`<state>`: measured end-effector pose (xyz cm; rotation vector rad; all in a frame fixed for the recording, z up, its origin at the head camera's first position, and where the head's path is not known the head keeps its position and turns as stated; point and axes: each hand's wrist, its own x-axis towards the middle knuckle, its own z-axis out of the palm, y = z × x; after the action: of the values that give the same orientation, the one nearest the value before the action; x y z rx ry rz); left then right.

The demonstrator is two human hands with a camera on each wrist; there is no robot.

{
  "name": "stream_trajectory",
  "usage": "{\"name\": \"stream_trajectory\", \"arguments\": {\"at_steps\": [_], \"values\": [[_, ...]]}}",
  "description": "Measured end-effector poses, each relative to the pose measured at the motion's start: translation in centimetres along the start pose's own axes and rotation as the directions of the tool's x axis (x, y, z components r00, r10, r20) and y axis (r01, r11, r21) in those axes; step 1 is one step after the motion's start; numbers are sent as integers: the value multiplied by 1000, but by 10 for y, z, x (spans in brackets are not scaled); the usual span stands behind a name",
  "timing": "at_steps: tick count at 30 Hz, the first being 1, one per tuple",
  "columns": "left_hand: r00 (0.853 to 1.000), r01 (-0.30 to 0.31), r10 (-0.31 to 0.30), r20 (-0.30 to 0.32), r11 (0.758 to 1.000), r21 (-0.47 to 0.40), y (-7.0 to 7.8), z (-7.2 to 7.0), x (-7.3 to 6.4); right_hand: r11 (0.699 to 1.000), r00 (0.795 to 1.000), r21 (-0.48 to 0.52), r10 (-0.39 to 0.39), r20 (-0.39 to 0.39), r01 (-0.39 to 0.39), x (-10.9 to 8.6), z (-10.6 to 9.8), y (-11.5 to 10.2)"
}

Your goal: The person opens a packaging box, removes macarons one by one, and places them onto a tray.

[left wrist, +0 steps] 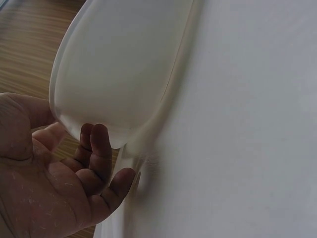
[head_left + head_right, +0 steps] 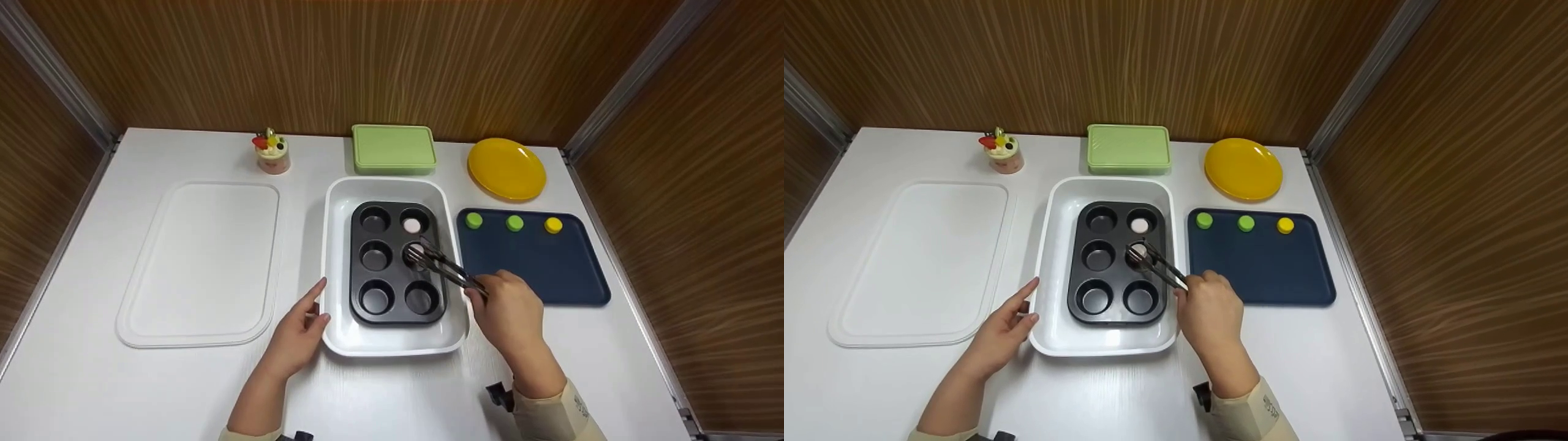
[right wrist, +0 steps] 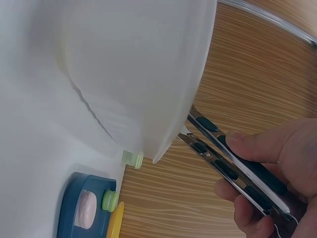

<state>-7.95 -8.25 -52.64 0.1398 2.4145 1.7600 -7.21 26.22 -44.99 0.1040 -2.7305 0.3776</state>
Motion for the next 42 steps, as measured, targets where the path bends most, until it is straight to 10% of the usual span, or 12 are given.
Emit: {"name": "stream_trajectory", "arguments": {"at_steps": [42], "values": [[1000, 30, -29, 7, 1000, -7, 4, -1, -1, 1000, 987, 10, -13, -163, 15, -16, -48, -5]]}}
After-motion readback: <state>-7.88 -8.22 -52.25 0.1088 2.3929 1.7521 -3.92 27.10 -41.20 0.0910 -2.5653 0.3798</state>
